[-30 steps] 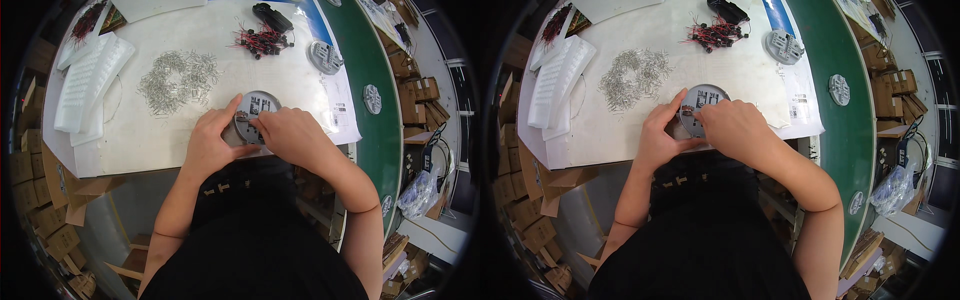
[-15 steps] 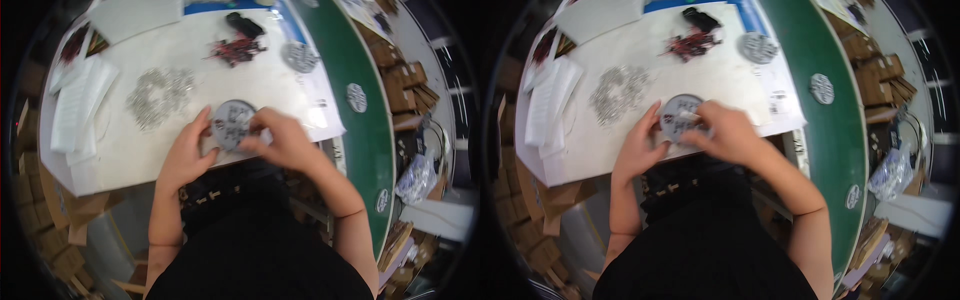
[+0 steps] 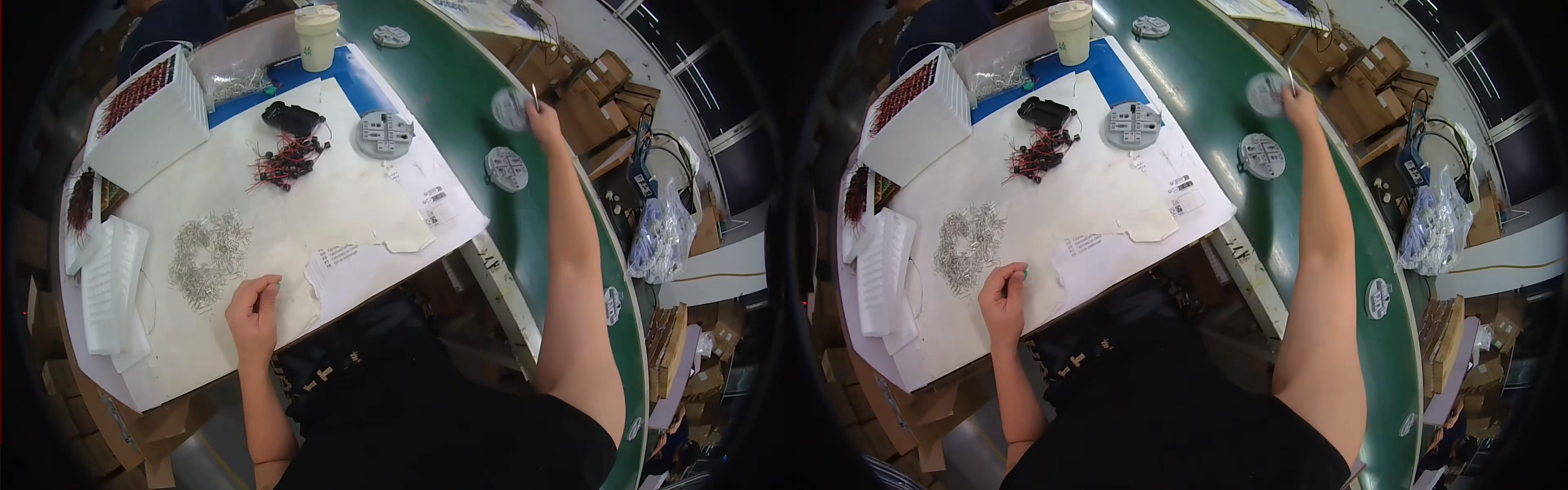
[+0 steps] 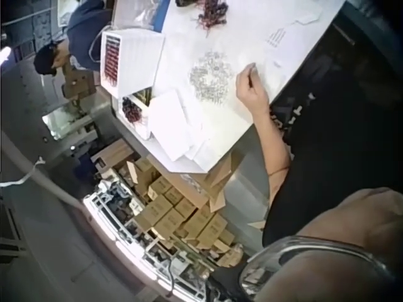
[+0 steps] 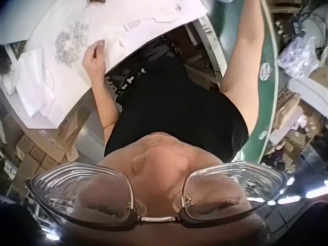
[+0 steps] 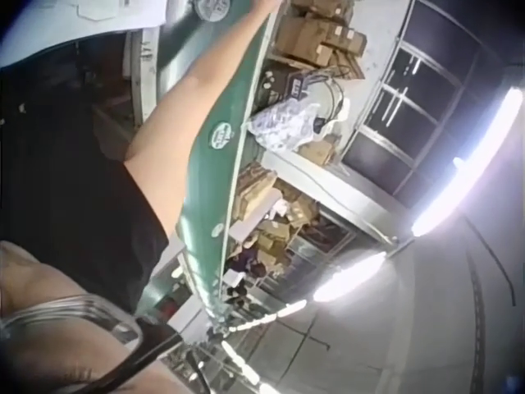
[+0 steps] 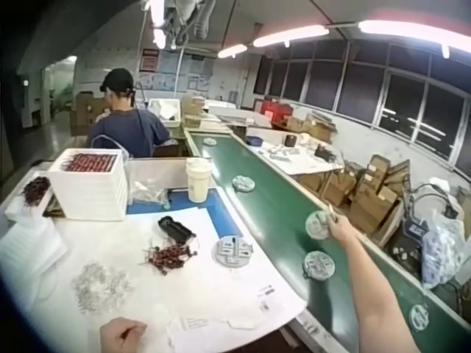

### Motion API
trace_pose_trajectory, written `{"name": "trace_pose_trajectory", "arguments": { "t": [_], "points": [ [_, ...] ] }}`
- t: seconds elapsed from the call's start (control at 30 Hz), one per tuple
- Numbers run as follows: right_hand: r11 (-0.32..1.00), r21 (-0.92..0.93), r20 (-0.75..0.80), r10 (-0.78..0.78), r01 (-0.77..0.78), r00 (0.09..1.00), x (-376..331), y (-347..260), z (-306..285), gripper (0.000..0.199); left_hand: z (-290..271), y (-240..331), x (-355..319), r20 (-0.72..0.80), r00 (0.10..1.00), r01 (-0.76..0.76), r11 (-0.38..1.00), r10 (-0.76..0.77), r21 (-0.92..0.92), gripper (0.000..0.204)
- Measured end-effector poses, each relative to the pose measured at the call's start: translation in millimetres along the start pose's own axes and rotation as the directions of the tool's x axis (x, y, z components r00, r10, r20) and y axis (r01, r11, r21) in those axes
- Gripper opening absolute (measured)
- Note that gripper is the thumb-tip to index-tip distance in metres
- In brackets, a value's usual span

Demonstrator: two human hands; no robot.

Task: The person is picking small parts from trays and placing them into a circular assembly fixture on a production floor.

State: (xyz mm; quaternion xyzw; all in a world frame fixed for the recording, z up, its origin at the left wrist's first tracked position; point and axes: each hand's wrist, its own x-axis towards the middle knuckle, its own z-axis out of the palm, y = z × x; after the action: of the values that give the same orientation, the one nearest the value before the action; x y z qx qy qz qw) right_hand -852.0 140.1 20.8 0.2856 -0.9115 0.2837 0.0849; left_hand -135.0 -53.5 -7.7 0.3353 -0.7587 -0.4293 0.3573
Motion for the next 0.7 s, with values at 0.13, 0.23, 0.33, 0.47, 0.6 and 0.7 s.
{"name": "trace_pose_trajectory", "arguments": {
  "t": [0.13, 0.23, 0.33, 0.47, 0.6, 0.7],
  "points": [
    [0.818, -0.505, -0.35, 0.098, -0.276, 0.931, -43.7, -7.8, 29.6, 0.057, -4.6, 15.1, -5.7, -0.002, 0.994, 0.106, 0.994, -0.106, -0.003, 0.013],
    [0.988, -0.105, -0.165, 0.093, -0.111, 0.982, -79.3, -73.4, -1.6, 0.057, -6.0, 10.6, -7.1, -0.031, 0.997, 0.067, 0.998, -0.067, -0.015, 0.015],
    [0.978, -0.204, 0.232, -0.001, 0.05, 0.973, -165.2, -140.3, -26.1, 0.051, -9.0, 7.6, -8.6, -0.044, 0.998, 0.035, 0.999, -0.034, 0.006, 0.018],
    [0.963, -0.254, 0.17, -0.047, 0.089, 0.984, -204.9, -130.9, -26.0, 0.03, -1.9, 19.1, 4.8, 0.021, 0.987, -0.158, 0.986, 0.157, 0.061, 0.026],
    [0.921, 0.24, 0.342, -0.376, 0.306, 0.861, -233.0, -226.6, -58.3, 0.013, -11.7, 29.7, -3.9, -0.046, 0.951, -0.295, 0.943, 0.305, 0.157, 0.034],
    [0.718, 0.47, 0.452, -0.695, 0.513, 0.559, -271.5, -308.8, -39.6, 0.02, -13.4, 42.6, -4.1, -0.07, 0.935, -0.33, 0.926, 0.347, 0.182, 0.058]
  ]
}}
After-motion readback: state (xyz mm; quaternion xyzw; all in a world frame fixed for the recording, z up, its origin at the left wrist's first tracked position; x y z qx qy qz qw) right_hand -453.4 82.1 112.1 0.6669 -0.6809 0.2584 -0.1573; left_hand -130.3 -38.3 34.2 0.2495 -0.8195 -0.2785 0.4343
